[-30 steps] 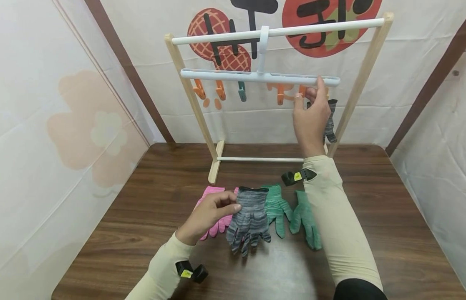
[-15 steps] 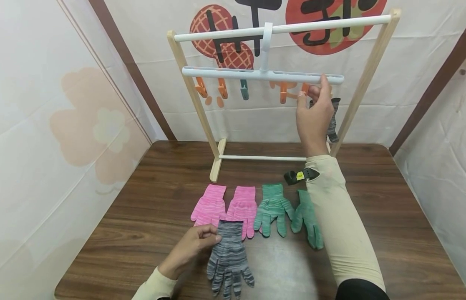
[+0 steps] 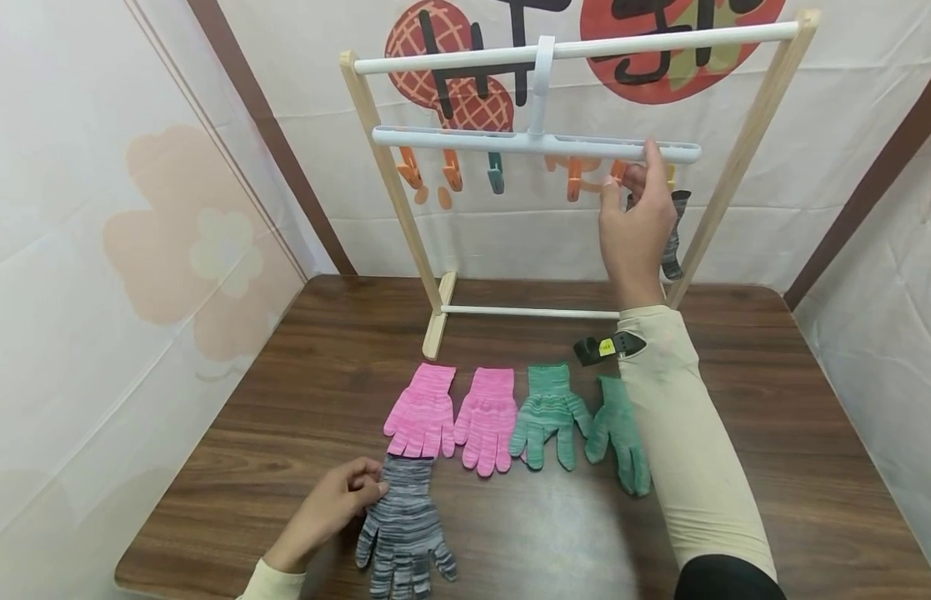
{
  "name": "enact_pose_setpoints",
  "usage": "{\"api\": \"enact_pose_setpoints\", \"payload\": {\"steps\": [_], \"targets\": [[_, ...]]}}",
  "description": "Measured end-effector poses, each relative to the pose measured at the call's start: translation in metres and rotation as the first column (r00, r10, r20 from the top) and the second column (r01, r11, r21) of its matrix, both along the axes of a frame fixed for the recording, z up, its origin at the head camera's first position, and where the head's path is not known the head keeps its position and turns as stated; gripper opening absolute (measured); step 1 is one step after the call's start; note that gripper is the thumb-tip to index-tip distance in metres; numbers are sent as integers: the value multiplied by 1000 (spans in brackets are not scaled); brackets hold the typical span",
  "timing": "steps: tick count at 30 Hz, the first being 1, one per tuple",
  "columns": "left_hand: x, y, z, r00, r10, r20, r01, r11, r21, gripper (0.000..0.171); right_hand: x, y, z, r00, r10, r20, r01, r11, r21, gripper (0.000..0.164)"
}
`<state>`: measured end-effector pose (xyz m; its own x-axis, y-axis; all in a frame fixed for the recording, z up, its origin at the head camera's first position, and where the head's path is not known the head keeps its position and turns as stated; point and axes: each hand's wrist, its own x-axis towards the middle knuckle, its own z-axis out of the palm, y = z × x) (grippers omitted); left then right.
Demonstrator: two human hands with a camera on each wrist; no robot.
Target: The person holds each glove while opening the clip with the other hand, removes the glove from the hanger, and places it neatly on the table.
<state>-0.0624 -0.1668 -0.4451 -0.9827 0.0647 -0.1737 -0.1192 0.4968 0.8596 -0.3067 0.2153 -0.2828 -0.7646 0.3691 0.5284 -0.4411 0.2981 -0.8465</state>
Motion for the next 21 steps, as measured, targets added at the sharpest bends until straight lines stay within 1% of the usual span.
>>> {"api": "enact_pose_setpoints", "payload": {"steps": [4, 8, 12, 16, 21], "targets": [[2, -10, 2, 1000, 27, -6, -27, 998, -53, 21, 0, 0, 2, 1000, -13, 6, 13, 1000, 20, 59], [1, -14, 2, 998, 52, -23, -54, 993, -106, 16, 0, 0, 3, 1000, -11, 12, 11, 1000, 23, 59], [0, -15, 0, 998, 40, -46, -47, 983, -178, 12, -1, 1, 3, 1000, -5, 10, 5, 1000, 19, 59], [-2, -17, -2, 998, 15, -53, -28, 968, -248, 13, -3, 0, 2, 1000, -5, 14, 5, 1000, 19, 59], [-5, -19, -4, 999, -9, -49, -5, 958, -287, 16, -5, -1, 1, 1000, -7, 19, 6, 1000, 13, 59]]}}
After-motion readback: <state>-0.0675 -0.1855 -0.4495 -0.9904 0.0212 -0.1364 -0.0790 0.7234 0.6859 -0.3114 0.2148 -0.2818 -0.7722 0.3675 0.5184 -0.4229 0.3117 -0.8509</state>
